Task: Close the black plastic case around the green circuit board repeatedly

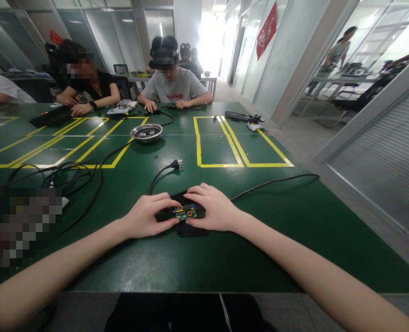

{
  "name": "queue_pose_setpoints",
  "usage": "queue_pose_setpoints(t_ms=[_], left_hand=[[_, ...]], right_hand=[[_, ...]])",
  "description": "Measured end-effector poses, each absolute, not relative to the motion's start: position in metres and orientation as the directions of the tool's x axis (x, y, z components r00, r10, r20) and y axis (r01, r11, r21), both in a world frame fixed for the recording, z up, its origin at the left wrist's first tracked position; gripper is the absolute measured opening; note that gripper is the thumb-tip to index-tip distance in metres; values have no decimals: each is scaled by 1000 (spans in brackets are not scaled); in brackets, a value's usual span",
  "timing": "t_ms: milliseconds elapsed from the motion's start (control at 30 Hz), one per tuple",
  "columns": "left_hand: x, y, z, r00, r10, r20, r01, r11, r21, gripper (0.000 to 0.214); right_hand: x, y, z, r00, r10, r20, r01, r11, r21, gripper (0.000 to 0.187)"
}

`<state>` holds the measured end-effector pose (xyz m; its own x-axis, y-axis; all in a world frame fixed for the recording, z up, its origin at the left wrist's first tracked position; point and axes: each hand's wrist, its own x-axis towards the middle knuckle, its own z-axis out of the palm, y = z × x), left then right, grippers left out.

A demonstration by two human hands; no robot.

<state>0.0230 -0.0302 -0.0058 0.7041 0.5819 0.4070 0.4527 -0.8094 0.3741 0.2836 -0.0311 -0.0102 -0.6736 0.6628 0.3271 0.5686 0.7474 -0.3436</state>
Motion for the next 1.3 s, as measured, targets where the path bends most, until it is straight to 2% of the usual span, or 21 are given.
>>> queue_pose_setpoints(t_ms=[167, 367, 700, 867, 1100, 1300], left_hand=[[22, -26, -10, 678, 637, 367, 505, -766, 397, 26], [24, -27, -7, 688, 663, 295, 566, -744, 354, 25], [22, -27, -8, 686, 649, 331, 545, -758, 357, 25], [21, -22, -8, 709, 624, 329, 483, -769, 418, 23], [19, -18, -9, 690, 654, 310, 468, -730, 497, 21], [17, -16, -8, 689, 652, 317, 467, -733, 494, 20]], right_hand=[[285, -29, -12, -683, 659, 317, 555, 749, -361, 61], [284, -31, -11, -672, 668, 320, 555, 740, -378, 51], [279, -30, -8, -604, 729, 323, 628, 685, -370, 47], [271, -30, -12, -583, 733, 352, 645, 680, -348, 47], [265, -32, -14, -557, 738, 381, 676, 669, -309, 49], [268, -32, -13, -574, 694, 435, 593, 718, -363, 48]])
